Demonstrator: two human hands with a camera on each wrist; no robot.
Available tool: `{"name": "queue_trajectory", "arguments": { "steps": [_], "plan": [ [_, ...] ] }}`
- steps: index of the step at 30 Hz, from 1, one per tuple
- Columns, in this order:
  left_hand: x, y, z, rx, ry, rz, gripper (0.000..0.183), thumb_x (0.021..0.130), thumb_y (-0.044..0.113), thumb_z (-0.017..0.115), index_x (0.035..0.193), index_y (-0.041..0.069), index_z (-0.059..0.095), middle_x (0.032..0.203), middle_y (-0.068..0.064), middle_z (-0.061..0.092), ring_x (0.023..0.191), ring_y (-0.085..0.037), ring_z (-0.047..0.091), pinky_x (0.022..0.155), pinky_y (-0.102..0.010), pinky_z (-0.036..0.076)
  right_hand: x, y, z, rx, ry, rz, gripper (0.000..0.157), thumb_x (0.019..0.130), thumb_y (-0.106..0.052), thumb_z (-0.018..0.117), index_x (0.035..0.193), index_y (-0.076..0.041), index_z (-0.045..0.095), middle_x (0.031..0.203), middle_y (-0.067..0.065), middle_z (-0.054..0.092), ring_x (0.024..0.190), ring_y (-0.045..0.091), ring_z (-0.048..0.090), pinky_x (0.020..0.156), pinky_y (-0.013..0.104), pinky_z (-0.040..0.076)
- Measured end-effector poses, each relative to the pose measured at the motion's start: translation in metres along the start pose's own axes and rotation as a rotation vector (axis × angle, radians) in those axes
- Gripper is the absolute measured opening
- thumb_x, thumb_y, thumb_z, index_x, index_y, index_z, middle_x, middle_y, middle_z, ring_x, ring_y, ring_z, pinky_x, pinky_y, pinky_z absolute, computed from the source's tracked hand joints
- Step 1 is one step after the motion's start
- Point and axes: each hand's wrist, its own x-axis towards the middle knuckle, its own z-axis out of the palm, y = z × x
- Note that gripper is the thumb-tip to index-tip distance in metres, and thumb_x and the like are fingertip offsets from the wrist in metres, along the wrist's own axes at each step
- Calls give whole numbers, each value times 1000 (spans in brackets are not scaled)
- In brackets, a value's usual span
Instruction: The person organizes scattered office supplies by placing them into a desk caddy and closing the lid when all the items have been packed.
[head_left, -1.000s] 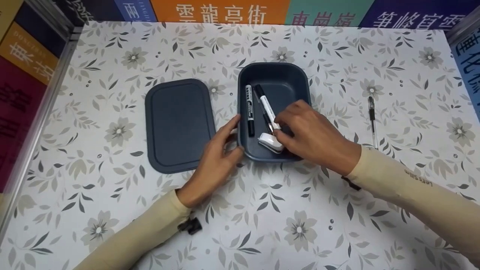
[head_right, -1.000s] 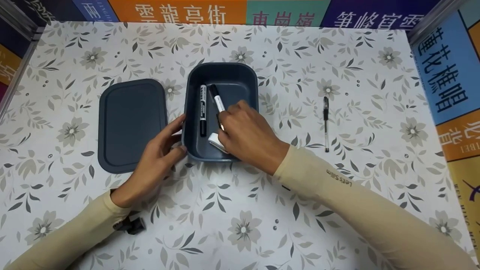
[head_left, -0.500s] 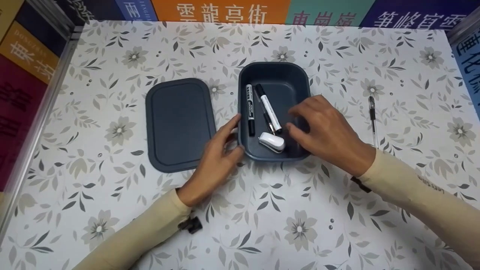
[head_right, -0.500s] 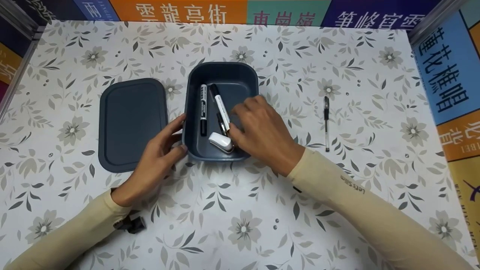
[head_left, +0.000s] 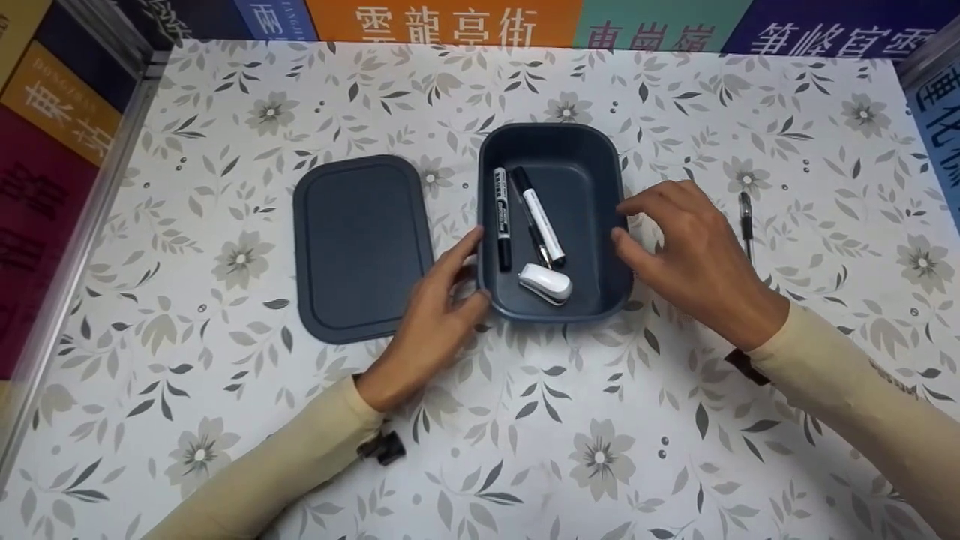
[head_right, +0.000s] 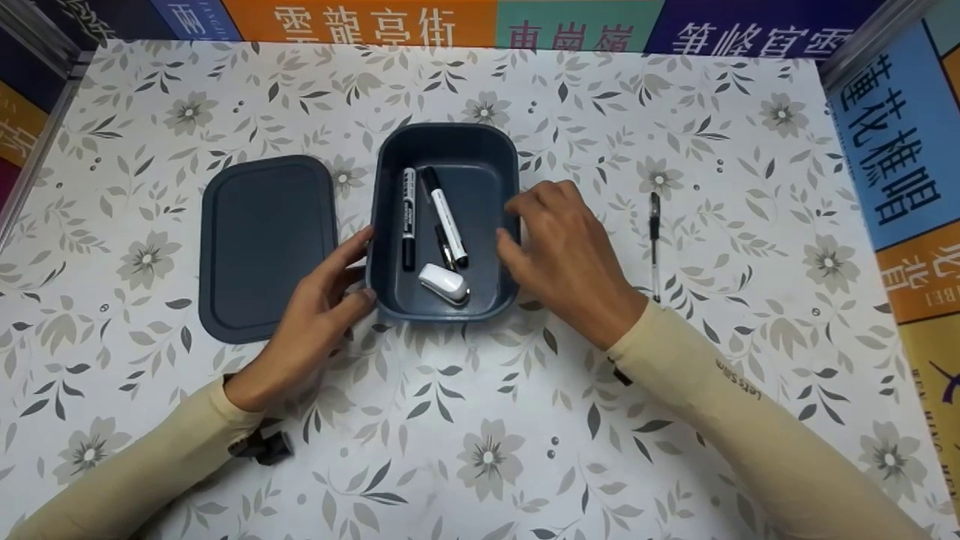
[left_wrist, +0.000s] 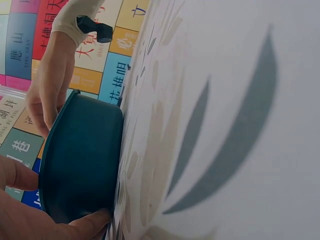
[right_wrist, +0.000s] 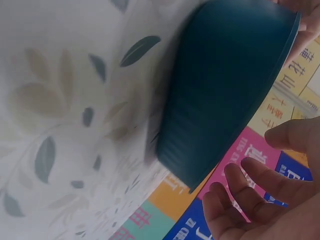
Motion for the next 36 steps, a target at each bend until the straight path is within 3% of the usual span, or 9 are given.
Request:
{"name": "queue_trajectory", "arguments": {
  "steps": [5,12,25,36],
  "plan": [
    [1,0,1,37,12,1,78,98,-3,59,172,9,37,169,-15,47,142,-30,62,114,-38,55,-6,9,-3,6,0,58,17,96,-3,79,110,5,77,110,19,75,103,39,64,88,45,49],
    [1,0,1,14,8,-3,79,99,-3,59,173,10,36,170,-14,46,141,-30,62,106,-39,60,-11,19,-5,-18,3,106,18,94,-3,78,111,6,78,110,20,76,101,40,63,83,43,47],
    [0,0,1,10,6,-1,79,99,-3,60,173,10,35,170,-15,46,141,-30,62,110,-39,58,-15,52,-15,-58,-18,273,23,97,-7,76,115,6,79,116,26,75,117,46,65,101,61,50],
    [1,-1,0,7,-1,-7,80,98,-3,58,173,10,35,168,-14,47,141,-29,62,103,-37,62,-18,72,-22,-66,-71,369,31,99,-14,70,119,9,77,119,29,74,120,48,61,96,63,49]
  ]
}}
